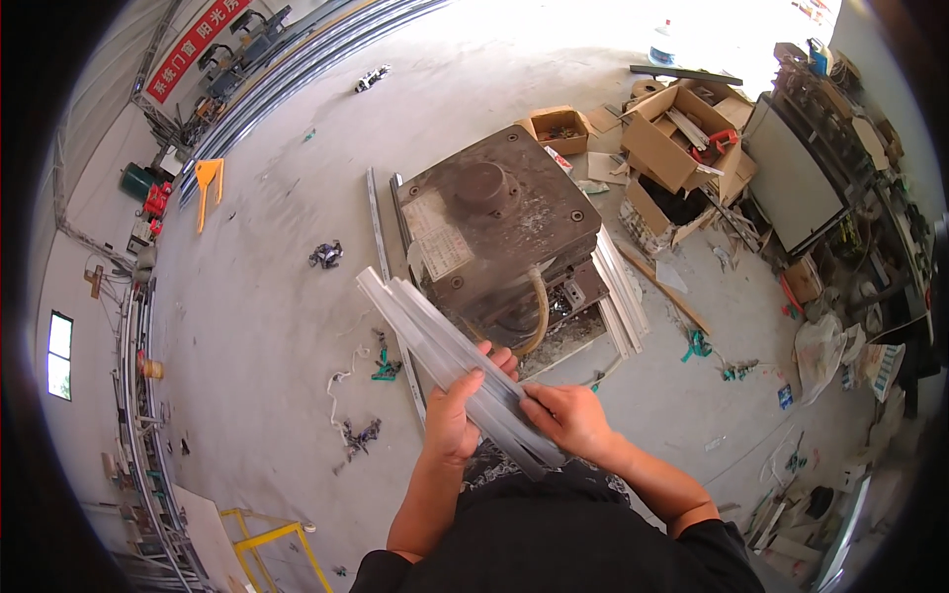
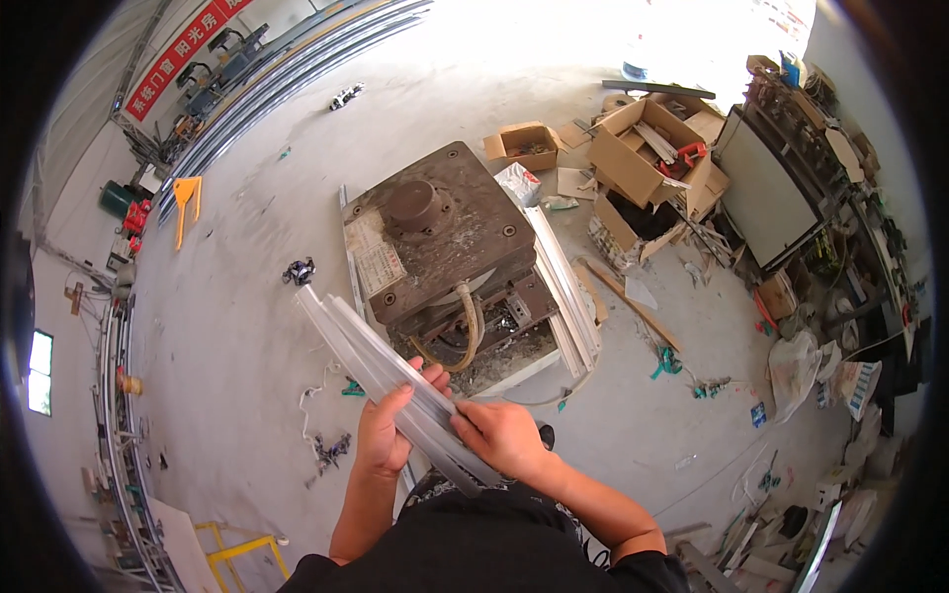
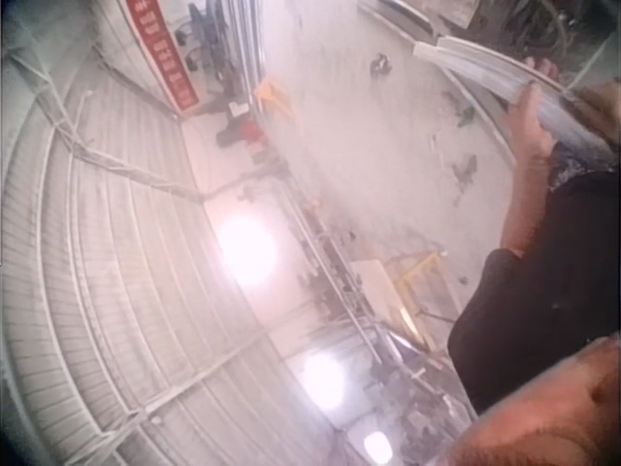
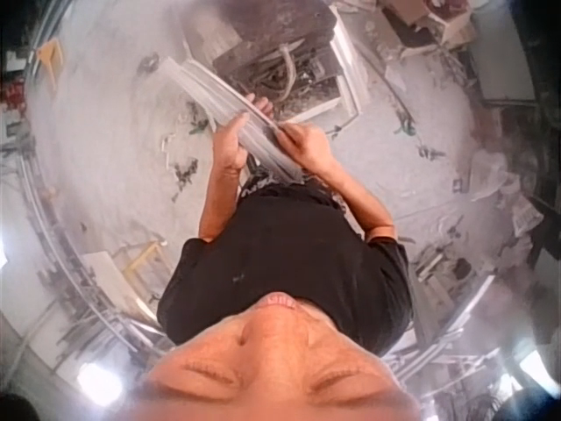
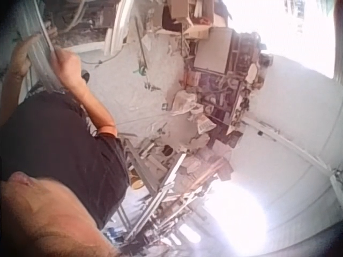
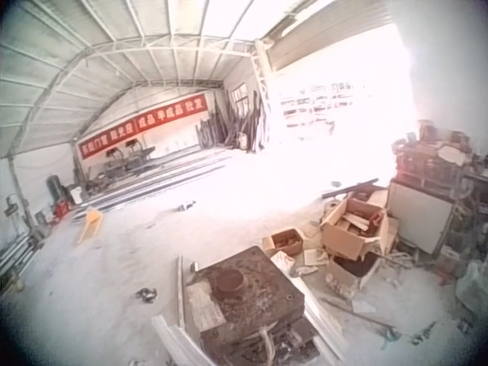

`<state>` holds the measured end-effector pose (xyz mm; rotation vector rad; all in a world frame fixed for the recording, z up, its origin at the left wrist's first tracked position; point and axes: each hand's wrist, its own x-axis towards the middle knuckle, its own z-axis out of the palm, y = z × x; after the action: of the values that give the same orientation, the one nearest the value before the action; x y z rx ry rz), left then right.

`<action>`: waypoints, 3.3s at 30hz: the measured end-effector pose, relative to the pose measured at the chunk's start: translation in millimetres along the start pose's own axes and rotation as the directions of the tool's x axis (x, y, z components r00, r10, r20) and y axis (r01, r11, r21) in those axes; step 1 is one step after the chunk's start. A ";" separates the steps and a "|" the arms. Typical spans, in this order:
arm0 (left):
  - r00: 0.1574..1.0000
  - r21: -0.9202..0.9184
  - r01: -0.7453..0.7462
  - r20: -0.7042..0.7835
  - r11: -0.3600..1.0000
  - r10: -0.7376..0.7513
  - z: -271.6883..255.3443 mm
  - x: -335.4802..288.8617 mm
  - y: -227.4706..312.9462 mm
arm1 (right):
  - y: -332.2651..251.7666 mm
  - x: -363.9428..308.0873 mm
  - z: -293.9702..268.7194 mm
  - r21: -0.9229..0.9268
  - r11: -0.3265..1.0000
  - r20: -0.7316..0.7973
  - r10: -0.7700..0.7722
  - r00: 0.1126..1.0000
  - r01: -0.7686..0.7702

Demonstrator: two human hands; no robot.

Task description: The person picks up several aluminum strips from a pile and places them into the slot of a machine one by one.

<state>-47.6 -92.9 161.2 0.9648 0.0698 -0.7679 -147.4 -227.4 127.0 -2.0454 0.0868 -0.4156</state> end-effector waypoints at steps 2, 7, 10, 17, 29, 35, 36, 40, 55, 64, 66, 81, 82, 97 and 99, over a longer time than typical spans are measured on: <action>1.000 0.021 0.003 -0.008 1.000 -0.003 -5.8 -0.6 -1.9 | 7.4 -3.0 0.9 -0.045 0.999 0.011 -0.005 1.000 0.005; 0.970 -0.099 -0.127 -0.219 0.987 0.103 -31.6 3.2 9.9 | 21.8 -39.6 -7.3 0.038 0.994 -0.188 0.112 0.976 -0.107; 0.919 -0.060 -0.282 -0.303 0.957 0.252 -55.8 1.2 37.6 | 47.4 -97.8 -28.8 -0.063 0.952 -0.340 0.262 0.903 -0.299; 0.917 -0.172 -0.341 -0.277 0.924 0.287 -97.7 -5.0 56.1 | 64.9 -124.6 -41.8 -0.110 0.700 -0.127 0.694 0.708 -0.706; 0.973 -0.315 -0.127 -0.223 0.940 0.057 -91.6 5.5 38.1 | 94.9 -56.4 -57.4 -0.093 0.698 0.109 0.716 0.690 -0.710; 0.956 -0.295 -0.158 -0.284 0.942 0.071 -93.4 6.0 40.0 | 96.8 -54.2 -71.4 -0.144 0.690 0.090 0.723 0.685 -0.709; 0.957 -0.293 -0.156 -0.281 0.943 0.072 -92.4 7.5 39.9 | 100.7 -56.6 -73.4 -0.125 0.693 0.064 0.720 0.691 -0.710; 0.967 -0.291 -0.131 -0.249 0.948 0.057 -83.7 13.7 33.8 | 100.8 -51.9 -75.4 -0.177 0.720 0.011 0.683 0.730 -0.671; 0.962 -0.194 -0.078 -0.272 0.978 0.023 -72.0 16.3 3.4 | 103.0 -66.1 21.2 0.178 0.668 -0.164 0.744 0.648 -0.722; 0.978 -0.182 -0.041 -0.209 0.982 0.003 -67.4 40.5 16.3 | 125.5 -68.0 28.9 0.281 0.651 -0.078 0.748 0.659 -0.705; 0.979 -0.171 -0.050 -0.202 0.984 0.015 -70.8 48.5 27.8 | 127.7 -68.8 28.4 0.294 0.649 -0.078 0.748 0.659 -0.702; 0.958 -0.150 -0.183 -0.248 0.972 0.142 -137.9 100.9 103.1 | 118.8 -67.7 24.6 0.358 0.524 0.042 0.818 0.574 -0.773; 0.964 -0.134 -0.179 -0.224 0.975 0.146 -136.4 104.0 103.9 | 116.1 -66.6 23.9 0.348 0.534 0.027 0.816 0.578 -0.771; 0.992 -0.155 -0.006 -0.129 0.988 -0.014 -79.9 59.5 24.2 | 116.7 -44.0 9.2 0.099 0.766 -0.026 0.641 0.767 -0.636; 0.985 -0.164 -0.012 -0.174 0.986 -0.017 -82.8 42.5 13.2 | 119.7 -40.9 -0.3 0.031 0.788 0.084 0.611 0.787 -0.615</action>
<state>14.5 -49.2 105.7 0.8727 0.2832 -0.6673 -172.6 -277.1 13.4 -1.8415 0.6758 0.0685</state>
